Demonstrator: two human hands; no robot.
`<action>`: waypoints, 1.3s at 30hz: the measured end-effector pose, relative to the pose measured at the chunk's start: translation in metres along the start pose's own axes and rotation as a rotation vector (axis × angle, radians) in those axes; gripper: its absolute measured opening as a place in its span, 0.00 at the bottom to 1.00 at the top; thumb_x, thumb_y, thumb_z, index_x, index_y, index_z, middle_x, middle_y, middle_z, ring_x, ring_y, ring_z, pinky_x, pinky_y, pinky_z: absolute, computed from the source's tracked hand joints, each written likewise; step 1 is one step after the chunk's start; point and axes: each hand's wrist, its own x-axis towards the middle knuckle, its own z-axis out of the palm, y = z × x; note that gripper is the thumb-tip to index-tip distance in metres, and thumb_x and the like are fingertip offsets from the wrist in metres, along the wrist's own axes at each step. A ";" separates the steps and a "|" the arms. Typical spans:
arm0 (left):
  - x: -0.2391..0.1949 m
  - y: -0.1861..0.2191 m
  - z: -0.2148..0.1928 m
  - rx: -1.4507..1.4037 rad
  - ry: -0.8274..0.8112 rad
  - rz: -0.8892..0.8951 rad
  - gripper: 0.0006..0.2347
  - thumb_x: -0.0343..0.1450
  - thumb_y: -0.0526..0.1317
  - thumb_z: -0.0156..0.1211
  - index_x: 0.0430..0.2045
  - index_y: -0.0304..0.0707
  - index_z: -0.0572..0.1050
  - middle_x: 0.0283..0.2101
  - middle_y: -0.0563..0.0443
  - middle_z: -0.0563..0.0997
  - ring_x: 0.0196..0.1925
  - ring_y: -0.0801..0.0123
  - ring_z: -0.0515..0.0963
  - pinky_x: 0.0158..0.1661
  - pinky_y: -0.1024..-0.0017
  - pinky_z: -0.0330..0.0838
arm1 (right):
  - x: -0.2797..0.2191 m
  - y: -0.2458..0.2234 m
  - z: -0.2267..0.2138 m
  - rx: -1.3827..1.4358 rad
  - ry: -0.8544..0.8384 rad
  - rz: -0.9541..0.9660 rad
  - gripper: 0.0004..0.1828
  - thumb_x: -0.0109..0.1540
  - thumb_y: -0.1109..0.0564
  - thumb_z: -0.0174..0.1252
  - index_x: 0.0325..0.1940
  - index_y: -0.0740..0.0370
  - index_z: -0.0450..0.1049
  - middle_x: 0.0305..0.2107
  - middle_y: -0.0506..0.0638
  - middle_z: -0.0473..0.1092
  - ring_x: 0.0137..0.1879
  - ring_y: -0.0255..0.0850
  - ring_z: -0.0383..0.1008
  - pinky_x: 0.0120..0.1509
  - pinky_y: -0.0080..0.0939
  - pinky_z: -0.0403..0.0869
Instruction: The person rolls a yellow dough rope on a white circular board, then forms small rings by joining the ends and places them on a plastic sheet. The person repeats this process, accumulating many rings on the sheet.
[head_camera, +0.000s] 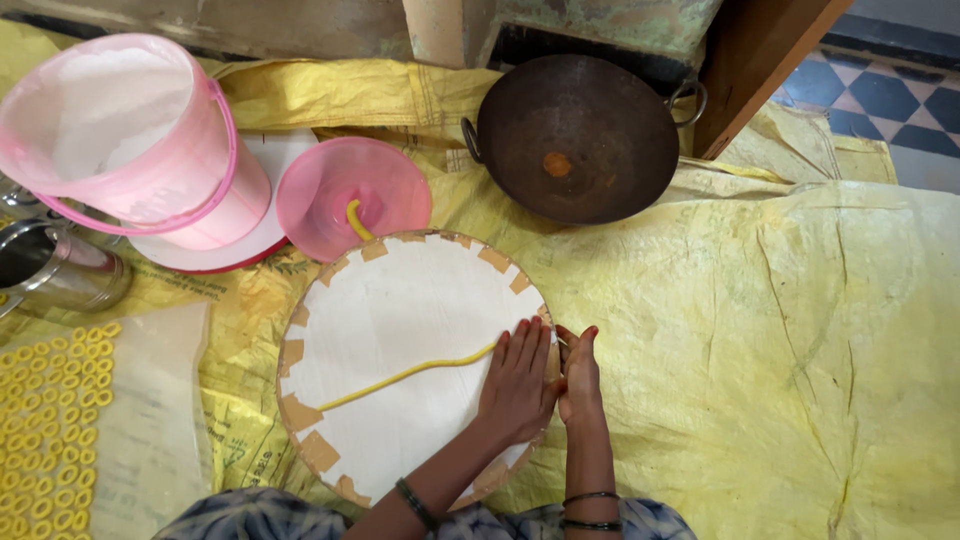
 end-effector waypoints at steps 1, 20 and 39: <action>-0.005 0.003 -0.001 0.008 0.000 0.007 0.34 0.76 0.53 0.46 0.72 0.23 0.51 0.76 0.32 0.51 0.79 0.46 0.46 0.73 0.50 0.35 | -0.003 -0.001 0.000 -0.007 0.021 0.022 0.49 0.66 0.25 0.23 0.74 0.65 0.57 0.70 0.61 0.60 0.74 0.49 0.62 0.75 0.50 0.62; 0.122 -0.064 -0.005 0.063 0.113 -0.239 0.38 0.76 0.63 0.37 0.73 0.31 0.47 0.78 0.35 0.45 0.80 0.50 0.42 0.72 0.49 0.32 | -0.001 -0.009 0.003 -0.068 -0.001 0.004 0.54 0.64 0.22 0.23 0.76 0.66 0.55 0.72 0.65 0.57 0.78 0.52 0.55 0.79 0.51 0.53; 0.039 -0.018 -0.039 -0.210 -0.032 -0.092 0.34 0.78 0.58 0.39 0.73 0.29 0.48 0.78 0.34 0.47 0.80 0.51 0.43 0.73 0.47 0.30 | -0.004 -0.009 0.018 -0.411 0.247 -0.171 0.34 0.70 0.36 0.44 0.71 0.62 0.65 0.66 0.55 0.66 0.72 0.47 0.63 0.75 0.47 0.59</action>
